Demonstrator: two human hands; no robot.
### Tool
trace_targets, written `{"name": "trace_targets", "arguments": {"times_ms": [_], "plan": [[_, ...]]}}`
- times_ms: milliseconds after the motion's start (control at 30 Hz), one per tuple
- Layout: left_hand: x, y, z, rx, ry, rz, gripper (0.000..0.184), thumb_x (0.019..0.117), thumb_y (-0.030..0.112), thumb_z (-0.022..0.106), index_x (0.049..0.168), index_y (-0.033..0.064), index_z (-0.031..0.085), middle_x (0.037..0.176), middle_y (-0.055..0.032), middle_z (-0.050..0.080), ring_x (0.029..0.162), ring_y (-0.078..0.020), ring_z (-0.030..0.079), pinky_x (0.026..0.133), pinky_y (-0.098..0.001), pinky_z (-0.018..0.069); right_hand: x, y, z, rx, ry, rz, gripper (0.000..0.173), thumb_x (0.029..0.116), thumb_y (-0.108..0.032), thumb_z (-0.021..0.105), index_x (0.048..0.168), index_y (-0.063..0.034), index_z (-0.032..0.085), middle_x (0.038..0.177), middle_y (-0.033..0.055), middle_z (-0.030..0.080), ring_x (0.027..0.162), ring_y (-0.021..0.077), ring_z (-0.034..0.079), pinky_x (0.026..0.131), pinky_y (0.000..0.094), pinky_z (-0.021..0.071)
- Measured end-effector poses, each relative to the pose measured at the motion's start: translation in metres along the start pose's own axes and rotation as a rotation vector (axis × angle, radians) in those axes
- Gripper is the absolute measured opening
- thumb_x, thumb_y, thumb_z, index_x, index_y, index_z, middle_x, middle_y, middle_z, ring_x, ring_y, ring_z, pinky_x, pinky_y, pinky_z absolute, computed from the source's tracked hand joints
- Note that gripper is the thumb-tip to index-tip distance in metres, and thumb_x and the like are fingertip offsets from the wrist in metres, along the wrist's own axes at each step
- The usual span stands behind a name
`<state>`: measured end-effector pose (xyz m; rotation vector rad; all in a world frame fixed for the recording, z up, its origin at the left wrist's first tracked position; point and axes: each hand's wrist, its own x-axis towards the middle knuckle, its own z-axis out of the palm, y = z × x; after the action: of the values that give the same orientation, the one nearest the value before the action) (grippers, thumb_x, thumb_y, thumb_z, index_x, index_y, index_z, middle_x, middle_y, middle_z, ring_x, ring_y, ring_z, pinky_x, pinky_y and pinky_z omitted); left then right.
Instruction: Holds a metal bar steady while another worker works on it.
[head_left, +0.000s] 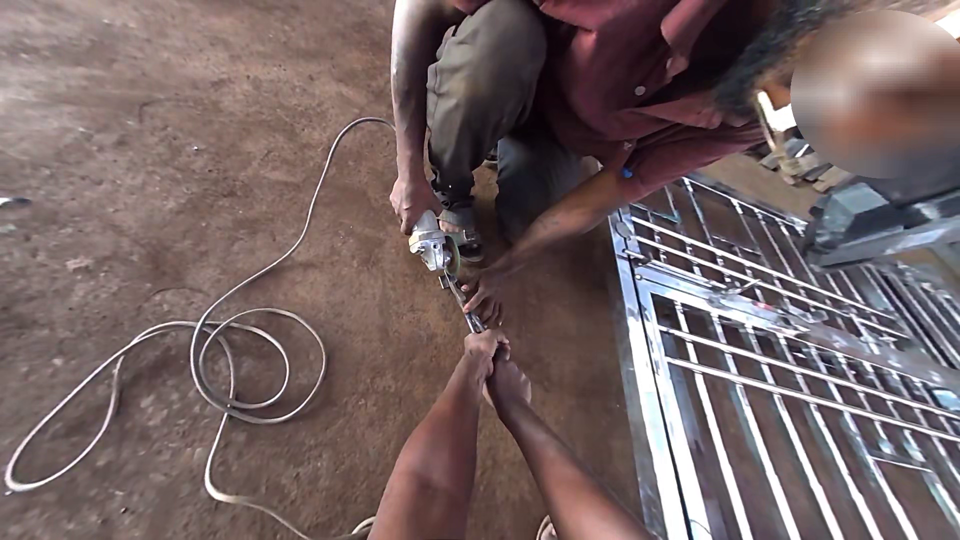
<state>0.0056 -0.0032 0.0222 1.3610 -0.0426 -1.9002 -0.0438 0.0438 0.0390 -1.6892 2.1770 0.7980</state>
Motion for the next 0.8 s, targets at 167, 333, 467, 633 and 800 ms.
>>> {"name": "trace_targets", "arguments": {"times_ms": [167, 333, 467, 633, 800], "plan": [[0.018, -0.012, -0.004, -0.016, -0.036, 0.059, 0.009, 0.0908, -0.006, 0.064, 0.088, -0.0020, 0.057, 0.066, -0.0076, 0.060, 0.054, -0.0141, 0.057, 0.052, -0.0257, 0.0506, -0.008, -0.001, -0.007, 0.043, -0.020, -0.010, 0.058, 0.1062, -0.031, 0.049, 0.155, -0.0053, 0.033, 0.127, 0.0207, 0.067, 0.115, 0.0381, 0.068, 0.092, 0.0539, 0.0567], [-0.003, -0.002, -0.002, -0.010, -0.024, 0.049, 0.008, 0.0914, -0.007, 0.062, 0.090, -0.0014, 0.056, 0.066, -0.0066, 0.059, 0.052, -0.0124, 0.056, 0.050, -0.0236, 0.0498, -0.007, 0.000, -0.006, 0.045, -0.012, -0.014, 0.058, 0.1056, -0.030, 0.050, 0.155, -0.0048, 0.033, 0.127, 0.0209, 0.067, 0.114, 0.0379, 0.069, 0.092, 0.0534, 0.0568], [0.013, -0.007, -0.003, -0.019, -0.049, 0.049, 0.006, 0.0918, -0.007, 0.061, 0.092, -0.0029, 0.056, 0.066, -0.0074, 0.060, 0.051, -0.0124, 0.055, 0.048, -0.0234, 0.0480, -0.009, -0.001, -0.008, 0.048, -0.007, -0.012, 0.055, 0.1060, -0.029, 0.050, 0.153, -0.0042, 0.035, 0.127, 0.0213, 0.067, 0.115, 0.0378, 0.069, 0.092, 0.0535, 0.0568], [0.009, -0.005, -0.005, -0.014, -0.052, 0.057, 0.008, 0.0923, -0.008, 0.060, 0.088, -0.0029, 0.056, 0.066, -0.0078, 0.060, 0.051, -0.0124, 0.056, 0.048, -0.0223, 0.0479, -0.001, 0.002, -0.001, 0.054, 0.001, -0.014, 0.055, 0.1066, -0.030, 0.049, 0.154, -0.0062, 0.034, 0.127, 0.0195, 0.067, 0.114, 0.0370, 0.069, 0.091, 0.0536, 0.0570], [0.009, -0.007, -0.002, -0.019, -0.018, 0.091, 0.012, 0.0899, -0.011, 0.061, 0.085, -0.0015, 0.055, 0.064, -0.0062, 0.057, 0.051, -0.0114, 0.055, 0.049, -0.0217, 0.0483, 0.023, 0.009, 0.024, 0.059, 0.095, -0.051, 0.049, 0.1046, -0.023, 0.048, 0.150, -0.0041, 0.043, 0.121, 0.0184, 0.072, 0.109, 0.0380, 0.072, 0.089, 0.0558, 0.0570]]}}
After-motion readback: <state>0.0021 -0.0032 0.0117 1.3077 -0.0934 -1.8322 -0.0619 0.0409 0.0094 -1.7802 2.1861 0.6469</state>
